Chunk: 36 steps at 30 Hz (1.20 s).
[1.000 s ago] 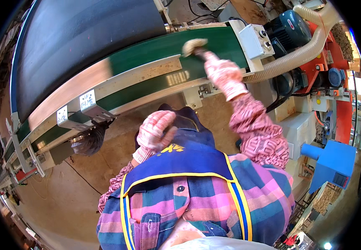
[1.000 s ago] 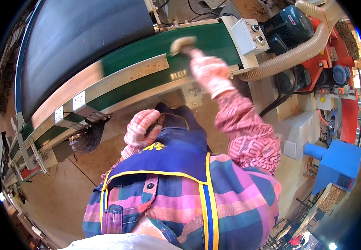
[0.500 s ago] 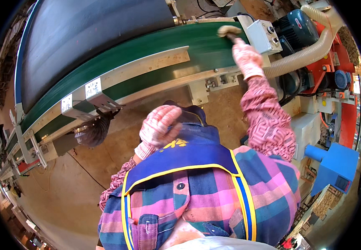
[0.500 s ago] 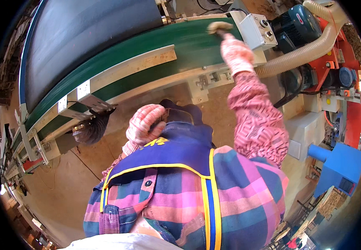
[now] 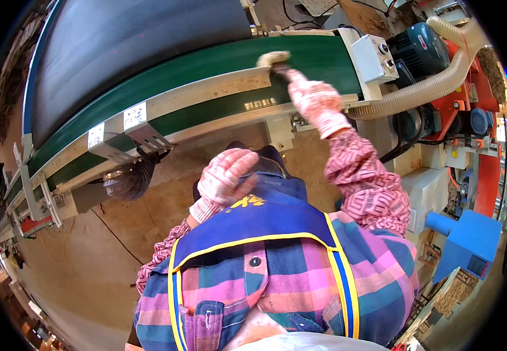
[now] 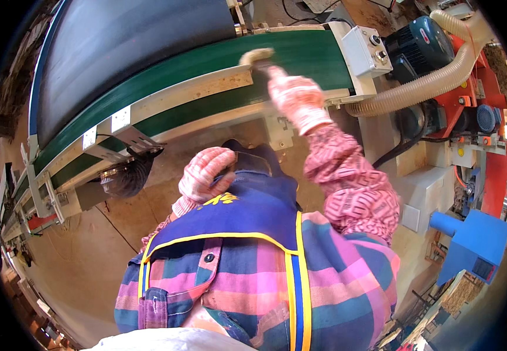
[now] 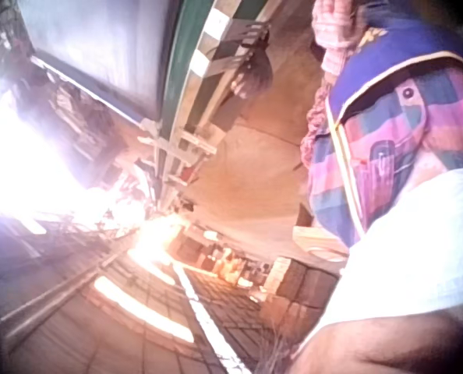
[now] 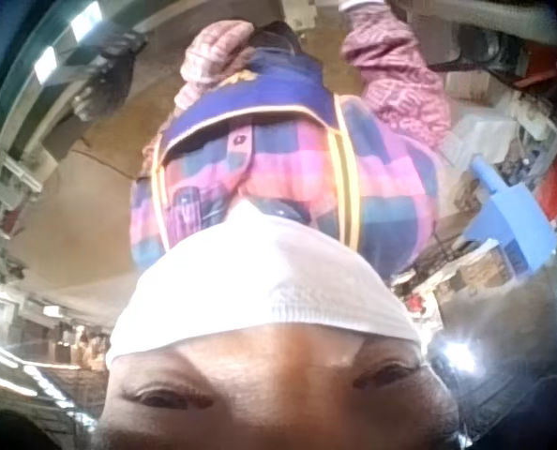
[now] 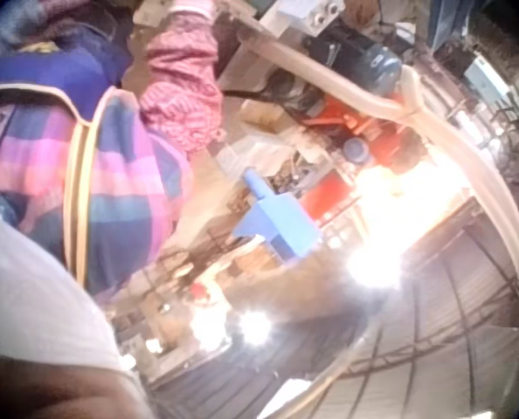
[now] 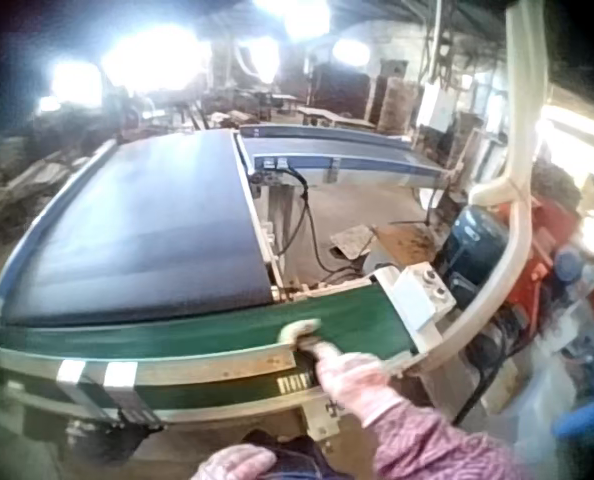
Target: The person cleans a large industrial machine using a brush and a dark liquid. They scrub a green conveyor belt and a large black curved surface, then dip the brush into a container of liquid to apply it to a row of metal rollers on the machine.
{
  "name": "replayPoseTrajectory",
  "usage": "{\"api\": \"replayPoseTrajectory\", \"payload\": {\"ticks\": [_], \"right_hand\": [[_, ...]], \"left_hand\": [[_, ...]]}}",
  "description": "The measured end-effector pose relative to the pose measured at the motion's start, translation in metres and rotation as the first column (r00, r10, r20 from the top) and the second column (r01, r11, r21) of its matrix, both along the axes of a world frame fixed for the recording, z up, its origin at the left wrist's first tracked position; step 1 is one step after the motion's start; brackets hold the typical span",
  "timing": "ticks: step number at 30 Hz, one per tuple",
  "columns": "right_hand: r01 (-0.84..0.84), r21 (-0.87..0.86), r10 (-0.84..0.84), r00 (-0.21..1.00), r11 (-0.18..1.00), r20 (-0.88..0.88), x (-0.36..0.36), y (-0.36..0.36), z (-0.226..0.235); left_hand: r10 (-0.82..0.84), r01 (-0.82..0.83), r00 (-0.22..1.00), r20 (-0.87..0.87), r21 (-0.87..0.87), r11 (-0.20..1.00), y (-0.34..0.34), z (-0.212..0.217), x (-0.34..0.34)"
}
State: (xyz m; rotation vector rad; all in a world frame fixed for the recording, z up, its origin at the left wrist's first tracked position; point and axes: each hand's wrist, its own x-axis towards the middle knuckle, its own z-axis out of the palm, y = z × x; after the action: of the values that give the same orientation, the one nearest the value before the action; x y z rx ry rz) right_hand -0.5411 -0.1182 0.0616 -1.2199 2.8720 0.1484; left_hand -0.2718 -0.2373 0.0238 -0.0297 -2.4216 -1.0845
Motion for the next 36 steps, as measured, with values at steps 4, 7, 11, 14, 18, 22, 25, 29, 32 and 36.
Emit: {"api": "replayPoseTrajectory", "payload": {"ticks": [4,7,11,14,18,22,25,29,32,36], "right_hand": [[0.235,-0.073,-0.239,0.97,0.969,-0.051,-0.066,0.013,-0.001],[0.353,0.049,-0.356,0.93,0.934,0.095,-0.087,0.024,0.003],[0.083,0.056,-0.089,0.991,0.995,0.1,-0.01,-0.019,0.007],[0.28,-0.061,-0.278,0.96,0.958,0.043,-0.074,0.004,0.005],[0.212,0.02,-0.212,0.977,0.977,0.005,-0.069,0.009,-0.001],[0.188,-0.024,-0.185,0.978,0.982,0.091,-0.048,-0.021,-0.003],[0.35,-0.069,-0.347,0.936,0.934,0.059,-0.13,0.037,-0.011],[0.151,0.085,-0.158,0.985,0.985,0.075,-0.034,0.009,0.013],[0.186,-0.026,-0.185,0.982,0.982,0.029,-0.056,-0.008,-0.013],[0.343,0.057,-0.347,0.935,0.938,0.078,-0.098,0.034,0.021]], "left_hand": [[0.025,-0.025,1.0,-0.019,-0.016,1.0,-0.004,0.005,0.008],[0.137,-0.14,0.989,0.052,0.045,0.989,0.0,-0.011,0.023],[0.056,-0.052,0.996,0.068,-0.052,0.997,0.004,0.0,0.016],[0.068,-0.068,0.998,0.009,-0.028,0.997,0.002,0.001,0.02],[0.184,-0.19,0.98,0.072,0.097,0.977,0.005,-0.019,0.031],[0.077,-0.071,0.995,0.068,-0.09,0.993,0.007,-0.003,0.018],[0.136,-0.136,0.99,0.042,-0.008,0.991,0.006,-0.006,0.023],[0.151,-0.153,0.987,0.047,0.055,0.987,0.012,-0.016,0.011],[0.082,-0.077,0.995,0.061,-0.075,0.994,0.011,-0.002,0.008],[0.175,-0.176,0.981,0.083,0.004,0.984,0.01,-0.01,0.014]]}}
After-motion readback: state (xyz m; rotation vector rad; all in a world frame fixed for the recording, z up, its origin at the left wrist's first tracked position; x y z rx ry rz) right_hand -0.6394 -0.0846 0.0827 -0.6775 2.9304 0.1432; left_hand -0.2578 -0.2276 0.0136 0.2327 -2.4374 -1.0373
